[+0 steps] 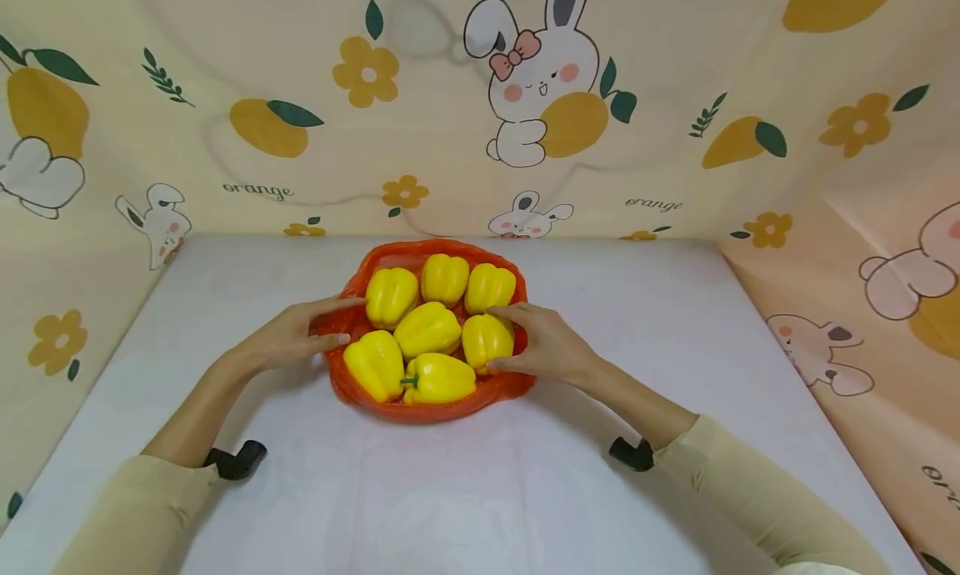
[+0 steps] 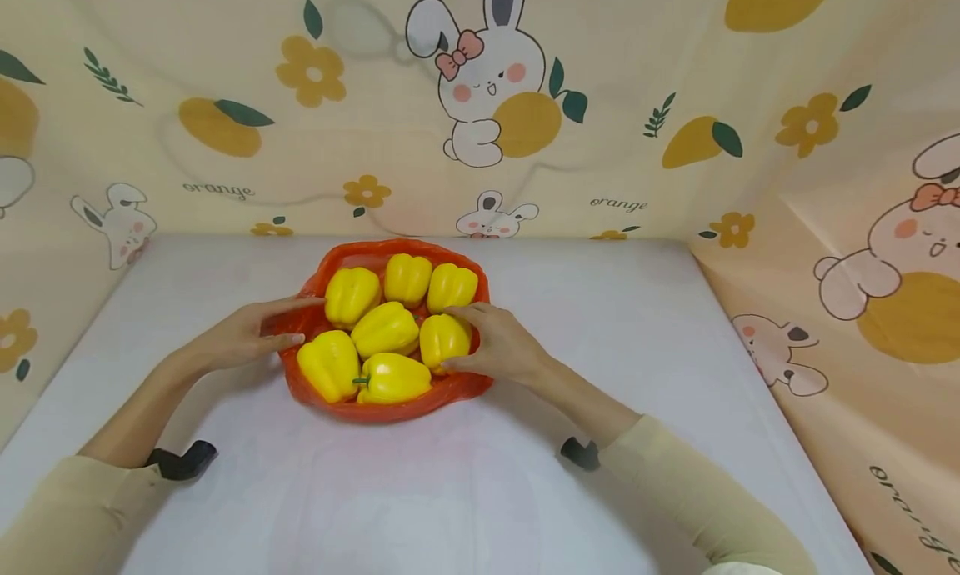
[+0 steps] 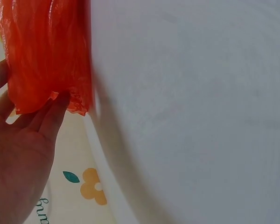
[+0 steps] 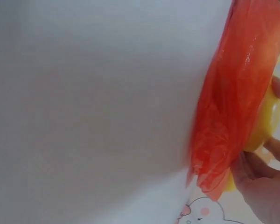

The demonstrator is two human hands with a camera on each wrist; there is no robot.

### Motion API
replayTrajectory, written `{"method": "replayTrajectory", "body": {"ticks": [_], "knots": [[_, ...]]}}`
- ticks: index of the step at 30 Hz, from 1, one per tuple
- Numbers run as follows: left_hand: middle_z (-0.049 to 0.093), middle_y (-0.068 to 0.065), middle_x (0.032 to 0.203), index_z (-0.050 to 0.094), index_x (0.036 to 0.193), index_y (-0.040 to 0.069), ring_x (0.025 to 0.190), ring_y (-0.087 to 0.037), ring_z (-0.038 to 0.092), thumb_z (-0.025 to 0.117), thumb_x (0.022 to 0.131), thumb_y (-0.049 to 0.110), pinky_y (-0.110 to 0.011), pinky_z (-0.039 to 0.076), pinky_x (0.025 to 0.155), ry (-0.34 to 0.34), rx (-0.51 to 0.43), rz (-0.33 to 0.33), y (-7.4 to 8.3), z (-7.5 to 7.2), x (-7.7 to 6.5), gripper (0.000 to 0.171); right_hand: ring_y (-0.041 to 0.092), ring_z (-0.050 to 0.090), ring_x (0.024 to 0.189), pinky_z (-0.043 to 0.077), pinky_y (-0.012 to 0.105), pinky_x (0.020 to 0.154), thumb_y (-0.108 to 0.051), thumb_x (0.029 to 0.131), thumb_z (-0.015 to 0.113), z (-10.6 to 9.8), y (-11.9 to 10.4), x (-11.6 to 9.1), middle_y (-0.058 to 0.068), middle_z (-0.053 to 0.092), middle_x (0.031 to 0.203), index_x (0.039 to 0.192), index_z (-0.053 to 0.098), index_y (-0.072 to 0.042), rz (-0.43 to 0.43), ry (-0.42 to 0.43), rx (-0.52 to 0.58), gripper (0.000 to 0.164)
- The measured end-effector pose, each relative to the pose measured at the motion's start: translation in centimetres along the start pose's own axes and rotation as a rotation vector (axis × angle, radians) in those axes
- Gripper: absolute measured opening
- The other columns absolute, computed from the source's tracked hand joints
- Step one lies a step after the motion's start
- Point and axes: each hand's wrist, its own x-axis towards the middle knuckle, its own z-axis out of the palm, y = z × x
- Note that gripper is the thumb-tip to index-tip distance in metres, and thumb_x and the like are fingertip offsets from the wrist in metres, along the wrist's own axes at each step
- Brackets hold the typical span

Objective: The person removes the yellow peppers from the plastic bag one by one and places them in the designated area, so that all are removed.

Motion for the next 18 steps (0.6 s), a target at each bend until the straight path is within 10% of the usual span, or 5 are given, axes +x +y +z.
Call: {"method": "replayTrajectory", "body": {"ticks": [18], "knots": [[0.040, -0.023, 0.152, 0.043, 0.151, 0.011, 0.134, -0.039, 0.041, 0.067, 0.095, 0.017, -0.060, 0.030, 0.112, -0.008, -0.008, -0.051, 0.1, -0.2, 0.0, 0.061, 0.024, 0.055, 0.114, 0.057, 0.042, 0.087, -0.028, 0.074, 0.090, -2.4, 0.6, 0.1, 0.008, 0.058, 0.128, 0.139, 0.058, -0.011, -0.083, 0.019, 0.186, 0.074]]}}
